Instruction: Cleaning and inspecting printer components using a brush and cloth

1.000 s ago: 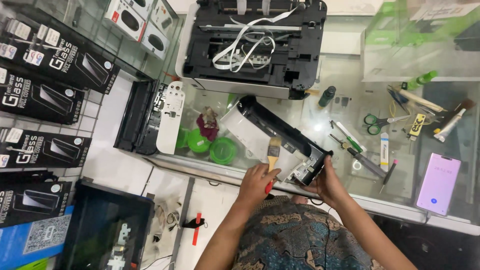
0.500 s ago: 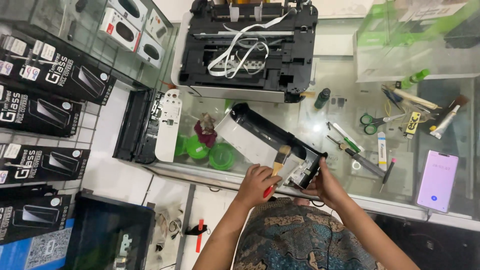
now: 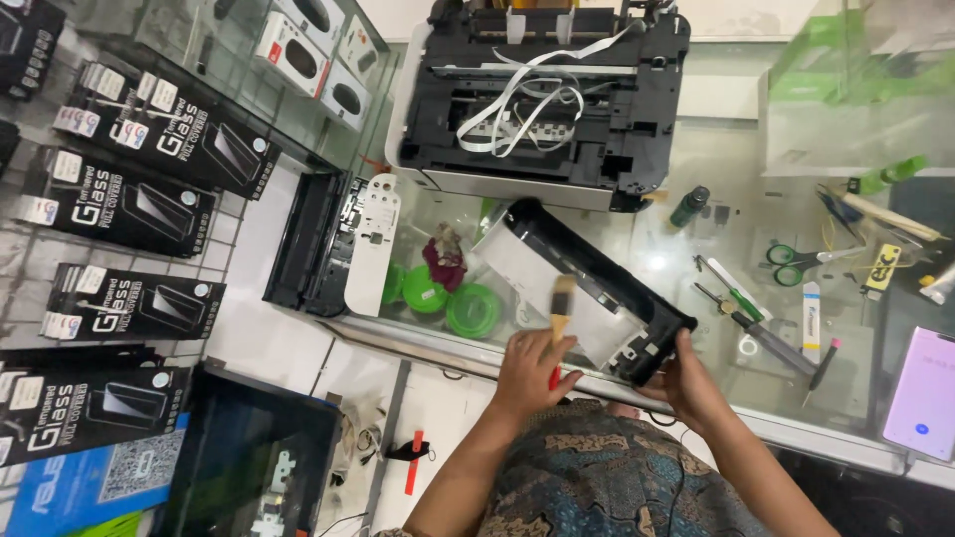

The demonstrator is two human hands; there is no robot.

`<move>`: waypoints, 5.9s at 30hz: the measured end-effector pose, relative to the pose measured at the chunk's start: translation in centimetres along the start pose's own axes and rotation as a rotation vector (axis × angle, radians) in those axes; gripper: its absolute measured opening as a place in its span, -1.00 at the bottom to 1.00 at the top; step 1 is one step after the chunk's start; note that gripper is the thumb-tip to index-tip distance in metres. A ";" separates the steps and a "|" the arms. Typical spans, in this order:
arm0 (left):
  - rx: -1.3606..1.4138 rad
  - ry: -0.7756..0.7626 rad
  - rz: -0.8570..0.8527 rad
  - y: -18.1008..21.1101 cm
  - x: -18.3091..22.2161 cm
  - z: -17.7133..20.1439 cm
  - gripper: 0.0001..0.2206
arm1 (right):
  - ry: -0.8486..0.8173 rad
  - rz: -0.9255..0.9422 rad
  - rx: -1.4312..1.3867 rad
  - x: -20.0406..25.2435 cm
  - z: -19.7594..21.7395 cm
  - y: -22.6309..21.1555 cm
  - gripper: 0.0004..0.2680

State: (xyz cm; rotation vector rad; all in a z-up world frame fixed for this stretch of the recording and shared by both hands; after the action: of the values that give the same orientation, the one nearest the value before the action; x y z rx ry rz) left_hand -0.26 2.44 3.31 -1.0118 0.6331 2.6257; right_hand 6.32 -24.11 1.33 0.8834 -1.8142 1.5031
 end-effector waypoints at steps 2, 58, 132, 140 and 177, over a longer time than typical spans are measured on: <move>-0.030 0.032 0.103 -1.2 0.2 2.6 -0.46 | -0.006 0.005 -0.009 -0.4 0.5 0.0 -0.35; -0.080 -0.215 0.092 -7.8 -3.1 -9.0 -0.80 | 0.439 1.215 1.697 -0.4 -10.8 0.3 -0.69; -0.138 -0.557 -0.238 -4.1 -2.8 -6.6 -0.81 | 0.535 1.158 1.681 -0.8 -11.1 0.7 -0.83; -0.281 -0.572 -0.031 -11.9 -6.8 -2.9 -0.68 | 0.556 1.198 1.623 -0.3 -11.2 0.3 -0.84; 0.116 -0.127 0.483 -9.5 -5.7 0.1 -0.72 | 0.597 1.149 1.766 1.1 -10.9 -1.7 -0.68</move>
State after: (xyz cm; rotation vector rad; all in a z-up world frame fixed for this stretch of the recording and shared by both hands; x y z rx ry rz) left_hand 7.48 10.34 4.44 -0.7199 1.1005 2.9799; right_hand 7.49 -13.71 4.93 -0.3046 0.0428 3.5254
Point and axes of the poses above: each hand's wrist, its own x-axis away from the middle knuckle, its own z-axis out of the back of the hand, y = z × x, the point moved 1 cm from there along -x, towards the middle knuckle, and after that the axes turned 13 degrees about y, right-handed, at the moved point
